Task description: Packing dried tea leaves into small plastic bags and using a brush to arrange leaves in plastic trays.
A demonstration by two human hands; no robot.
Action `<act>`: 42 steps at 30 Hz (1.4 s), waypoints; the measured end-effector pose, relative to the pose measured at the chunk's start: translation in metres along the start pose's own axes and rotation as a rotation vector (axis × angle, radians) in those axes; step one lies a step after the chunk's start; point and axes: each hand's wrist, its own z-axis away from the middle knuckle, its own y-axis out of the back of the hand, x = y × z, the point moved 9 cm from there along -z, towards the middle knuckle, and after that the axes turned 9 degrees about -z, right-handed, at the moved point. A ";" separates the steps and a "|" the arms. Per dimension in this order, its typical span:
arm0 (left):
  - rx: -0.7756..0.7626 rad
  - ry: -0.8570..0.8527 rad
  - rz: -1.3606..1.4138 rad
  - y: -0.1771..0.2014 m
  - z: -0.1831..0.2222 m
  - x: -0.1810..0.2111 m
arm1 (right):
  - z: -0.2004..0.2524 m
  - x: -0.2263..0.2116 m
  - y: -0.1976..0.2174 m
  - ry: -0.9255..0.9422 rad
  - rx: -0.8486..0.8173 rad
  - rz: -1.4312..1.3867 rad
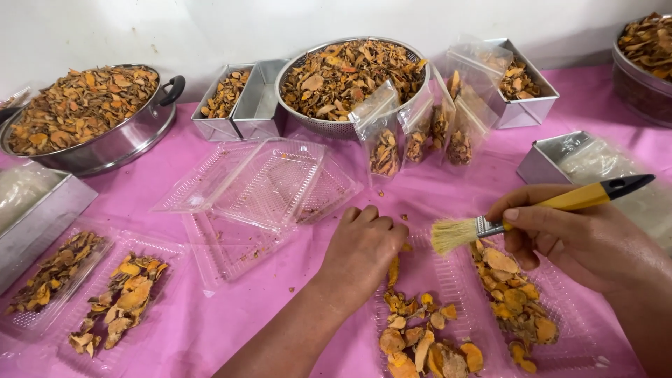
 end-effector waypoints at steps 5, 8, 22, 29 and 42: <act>-0.042 -0.057 0.138 0.010 0.005 0.019 | -0.001 0.003 0.004 -0.011 0.025 -0.014; -0.186 -0.111 0.349 0.022 0.008 0.038 | -0.002 0.000 0.004 0.004 0.046 0.007; -0.508 -0.172 0.654 0.007 0.026 0.081 | -0.003 0.001 0.001 0.001 0.051 0.031; -0.497 -0.143 0.651 0.007 0.025 0.071 | -0.002 -0.004 0.002 0.014 0.051 0.012; -0.343 0.065 0.757 0.023 0.013 0.041 | 0.000 -0.011 0.001 0.065 0.028 0.008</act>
